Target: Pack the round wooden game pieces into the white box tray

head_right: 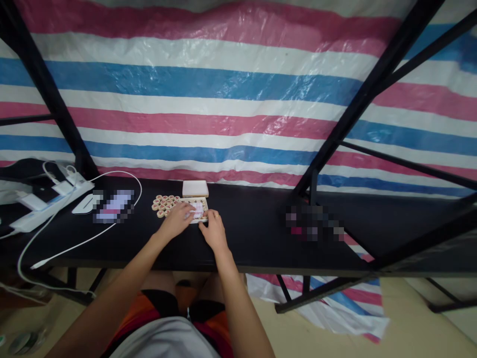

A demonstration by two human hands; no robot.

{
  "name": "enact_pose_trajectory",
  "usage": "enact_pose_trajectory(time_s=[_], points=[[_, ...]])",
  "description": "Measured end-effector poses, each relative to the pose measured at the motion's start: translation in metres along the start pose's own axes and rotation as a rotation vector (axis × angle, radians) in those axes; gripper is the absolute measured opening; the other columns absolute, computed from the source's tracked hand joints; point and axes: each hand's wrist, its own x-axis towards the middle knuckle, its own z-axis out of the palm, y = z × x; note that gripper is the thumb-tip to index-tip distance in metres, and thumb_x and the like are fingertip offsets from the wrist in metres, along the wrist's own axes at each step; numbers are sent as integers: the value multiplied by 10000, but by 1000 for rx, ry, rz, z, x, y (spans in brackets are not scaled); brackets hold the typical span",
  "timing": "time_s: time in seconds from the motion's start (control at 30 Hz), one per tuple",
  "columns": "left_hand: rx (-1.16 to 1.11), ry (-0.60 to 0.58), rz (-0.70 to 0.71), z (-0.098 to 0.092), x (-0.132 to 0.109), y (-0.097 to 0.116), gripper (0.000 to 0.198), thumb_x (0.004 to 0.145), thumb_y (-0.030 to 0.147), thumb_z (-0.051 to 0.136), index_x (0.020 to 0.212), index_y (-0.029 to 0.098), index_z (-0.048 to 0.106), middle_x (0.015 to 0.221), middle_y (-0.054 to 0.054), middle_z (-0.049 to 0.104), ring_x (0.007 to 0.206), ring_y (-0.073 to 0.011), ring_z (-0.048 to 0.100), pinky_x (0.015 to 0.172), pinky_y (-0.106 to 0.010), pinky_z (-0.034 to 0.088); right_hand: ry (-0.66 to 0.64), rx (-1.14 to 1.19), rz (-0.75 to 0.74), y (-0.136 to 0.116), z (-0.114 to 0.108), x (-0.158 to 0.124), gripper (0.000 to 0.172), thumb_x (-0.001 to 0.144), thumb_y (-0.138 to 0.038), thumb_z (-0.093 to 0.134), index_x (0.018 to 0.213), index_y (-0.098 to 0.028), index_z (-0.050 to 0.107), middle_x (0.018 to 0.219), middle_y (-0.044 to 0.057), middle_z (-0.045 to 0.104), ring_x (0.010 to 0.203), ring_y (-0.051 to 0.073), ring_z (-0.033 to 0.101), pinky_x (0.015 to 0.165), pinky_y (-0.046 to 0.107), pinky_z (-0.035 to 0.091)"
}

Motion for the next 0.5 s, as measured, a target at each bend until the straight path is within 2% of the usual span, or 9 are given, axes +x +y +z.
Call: enact_pose_trajectory(time_s=[0.07, 0.17, 0.27, 0.37, 0.5], points=[[59, 26, -75, -14, -9, -18, 232, 874, 218, 489, 1024, 181, 663, 1051, -81, 640, 1055, -234, 546, 953, -375, 418, 3, -4, 9, -1, 0, 0, 167, 784, -242, 533, 950, -222, 532, 1042, 66, 537, 954, 219, 537, 841, 363, 460], [181, 70, -257, -31, -29, -44, 336, 873, 241, 483, 1188, 190, 586, 1131, -101, 609, 1053, -256, 546, 911, -383, 437, 10, -3, 27, -2, -1, 0, 180, 779, -241, 530, 958, -222, 524, 1028, 60, 541, 942, 214, 539, 830, 354, 459], [312, 51, -400, -37, -48, -55, 324, 880, 273, 461, 1159, 193, 605, 1106, -116, 600, 979, -267, 562, 824, -373, 459, 6, 5, 43, -2, -2, 0, 183, 772, -239, 537, 953, -218, 512, 1005, 56, 546, 929, 212, 538, 830, 350, 454], [385, 22, -373, -36, -55, -53, 286, 888, 272, 434, 1064, 185, 642, 1079, -120, 608, 967, -273, 556, 795, -370, 453, 3, 16, 45, -1, -2, 0, 163, 768, -235, 545, 925, -217, 507, 999, 57, 547, 929, 214, 534, 838, 351, 448], [374, 10, -351, -34, -53, -50, 248, 861, 264, 476, 1029, 185, 641, 1055, -114, 642, 949, -274, 558, 796, -379, 443, 5, 29, 47, 0, -1, 0, 152, 769, -235, 541, 917, -221, 510, 1007, 57, 549, 937, 215, 533, 846, 353, 443]])
